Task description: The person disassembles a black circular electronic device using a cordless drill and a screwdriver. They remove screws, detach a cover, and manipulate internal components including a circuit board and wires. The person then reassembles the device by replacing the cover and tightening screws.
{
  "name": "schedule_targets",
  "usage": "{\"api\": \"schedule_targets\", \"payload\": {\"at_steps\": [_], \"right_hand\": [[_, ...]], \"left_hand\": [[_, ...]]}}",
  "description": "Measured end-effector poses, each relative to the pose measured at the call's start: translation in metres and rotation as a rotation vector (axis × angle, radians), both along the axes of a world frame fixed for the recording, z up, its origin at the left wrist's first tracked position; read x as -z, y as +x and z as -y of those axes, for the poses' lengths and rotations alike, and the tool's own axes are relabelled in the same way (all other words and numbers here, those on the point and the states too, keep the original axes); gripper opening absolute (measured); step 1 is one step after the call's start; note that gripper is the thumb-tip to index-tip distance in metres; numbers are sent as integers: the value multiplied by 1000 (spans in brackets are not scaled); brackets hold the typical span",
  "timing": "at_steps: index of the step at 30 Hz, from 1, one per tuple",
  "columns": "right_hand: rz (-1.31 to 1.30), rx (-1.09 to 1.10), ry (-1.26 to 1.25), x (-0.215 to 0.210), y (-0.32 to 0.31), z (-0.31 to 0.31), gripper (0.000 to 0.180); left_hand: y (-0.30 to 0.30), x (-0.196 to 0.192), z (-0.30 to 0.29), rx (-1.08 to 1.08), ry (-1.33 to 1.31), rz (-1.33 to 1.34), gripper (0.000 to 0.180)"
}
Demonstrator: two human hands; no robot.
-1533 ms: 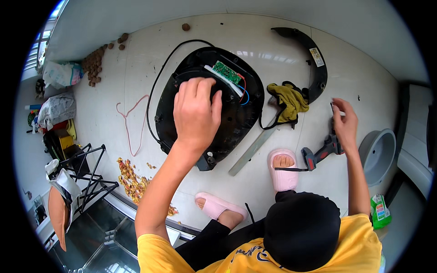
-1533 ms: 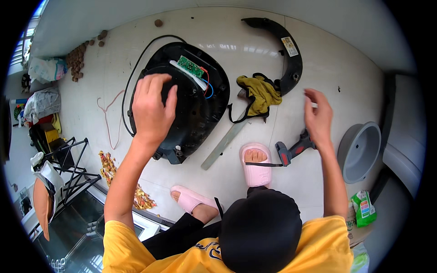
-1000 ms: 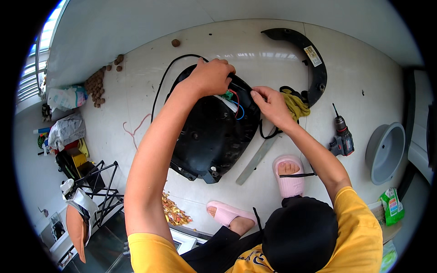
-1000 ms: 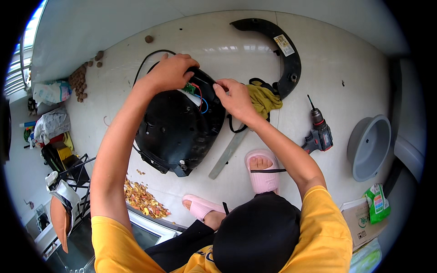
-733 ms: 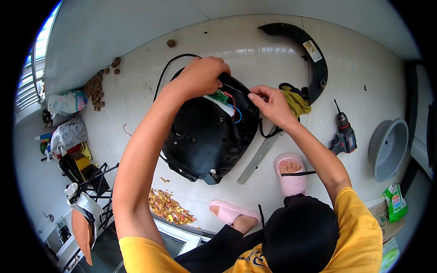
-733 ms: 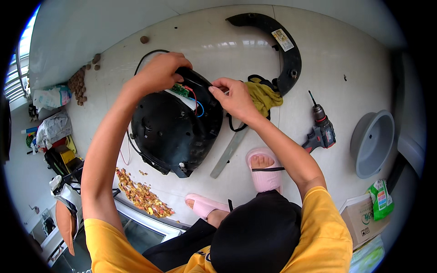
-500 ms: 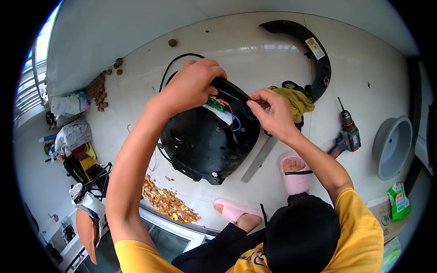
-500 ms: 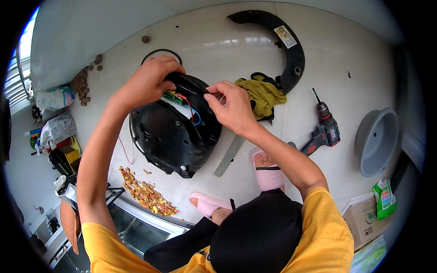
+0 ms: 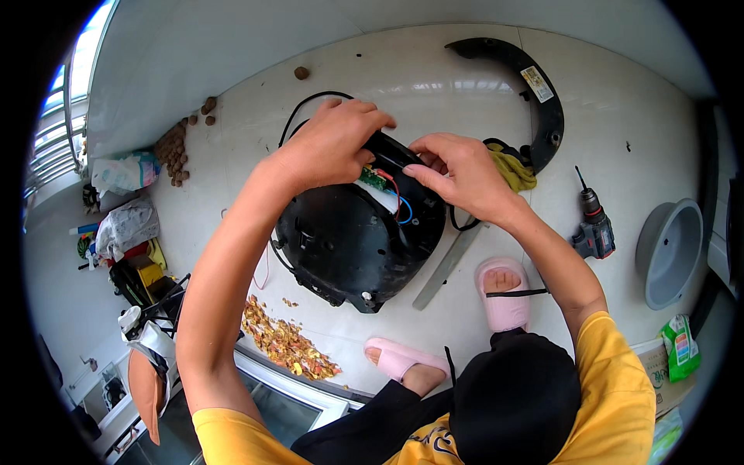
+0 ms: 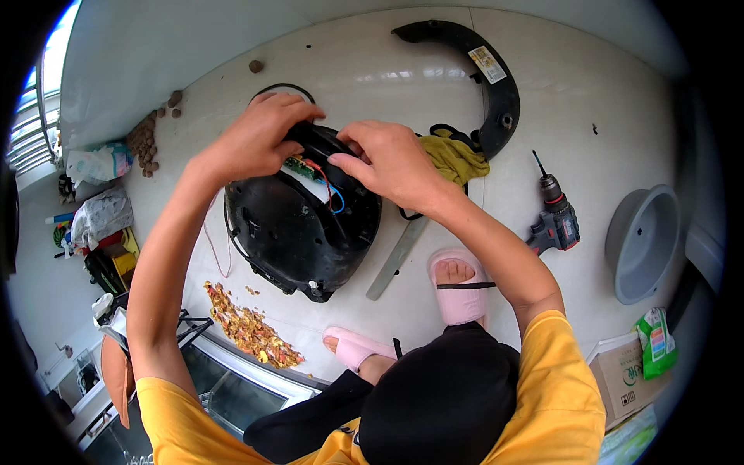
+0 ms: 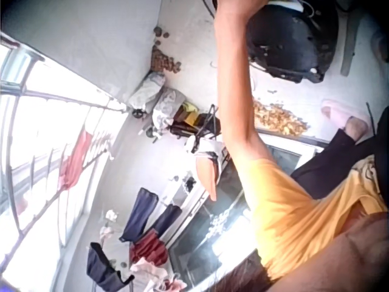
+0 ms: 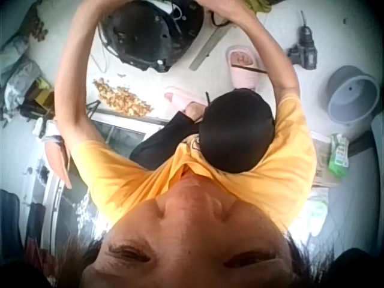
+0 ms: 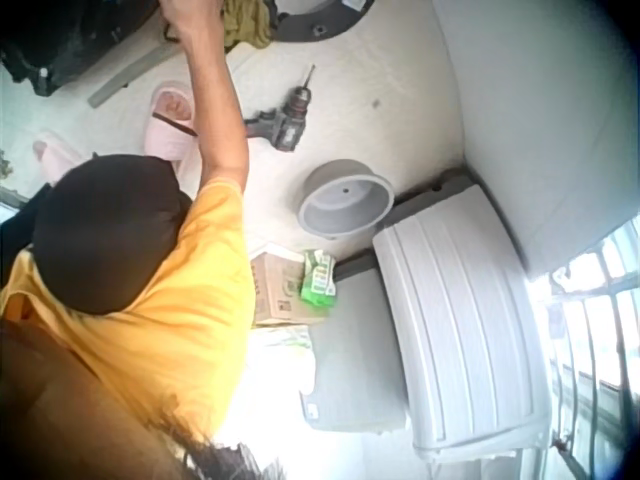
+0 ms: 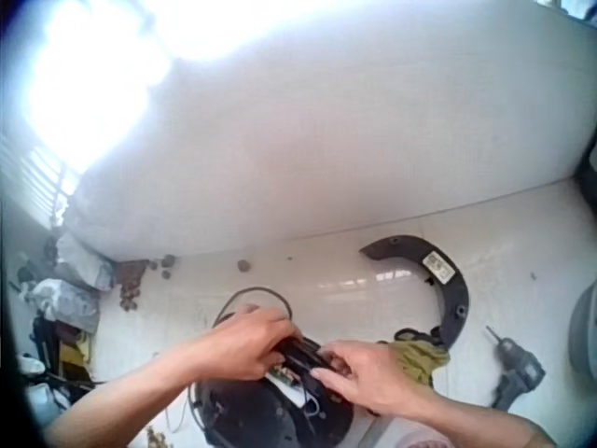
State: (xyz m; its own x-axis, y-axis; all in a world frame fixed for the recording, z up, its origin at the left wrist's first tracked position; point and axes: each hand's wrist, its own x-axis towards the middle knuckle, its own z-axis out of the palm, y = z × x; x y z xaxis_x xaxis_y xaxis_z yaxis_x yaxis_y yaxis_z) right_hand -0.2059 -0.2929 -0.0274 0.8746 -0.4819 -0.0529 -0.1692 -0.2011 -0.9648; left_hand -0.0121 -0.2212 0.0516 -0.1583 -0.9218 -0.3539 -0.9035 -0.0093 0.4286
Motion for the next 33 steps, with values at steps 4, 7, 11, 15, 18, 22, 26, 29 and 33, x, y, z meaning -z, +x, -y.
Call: {"api": "schedule_targets", "payload": {"at_steps": [4, 7, 11, 15, 18, 22, 26, 29, 33], "right_hand": [[164, -120, -336, 5, 3, 11, 24], [204, -212, -568, 1, 6, 19, 26], [310, -246, -974, 17, 13, 21, 15], [388, -194, -918, 25, 14, 14, 20], [208, -320, -832, 18, 13, 19, 29], [1, -350, -739, 12, 20, 17, 30], [-28, -230, -470, 29, 17, 16, 31], [57, -184, -448, 35, 14, 16, 32], [-60, -205, -338, 30, 14, 22, 32]], "left_hand": [[8, -2, 11, -62, 182, -81, 43], [9, 4, 14, -34, 171, -70, 42], [8, 7, 15, -55, 159, -70, 38], [13, 14, 10, -111, 133, -130, 36], [15, 21, 10, -121, 106, -165, 35], [11, 36, 8, -172, 83, -206, 34], [5, 54, 13, -195, 75, -197, 32], [4, 66, 13, -194, 49, -205, 30], [5, 75, 16, -199, 45, -200, 30]]}}
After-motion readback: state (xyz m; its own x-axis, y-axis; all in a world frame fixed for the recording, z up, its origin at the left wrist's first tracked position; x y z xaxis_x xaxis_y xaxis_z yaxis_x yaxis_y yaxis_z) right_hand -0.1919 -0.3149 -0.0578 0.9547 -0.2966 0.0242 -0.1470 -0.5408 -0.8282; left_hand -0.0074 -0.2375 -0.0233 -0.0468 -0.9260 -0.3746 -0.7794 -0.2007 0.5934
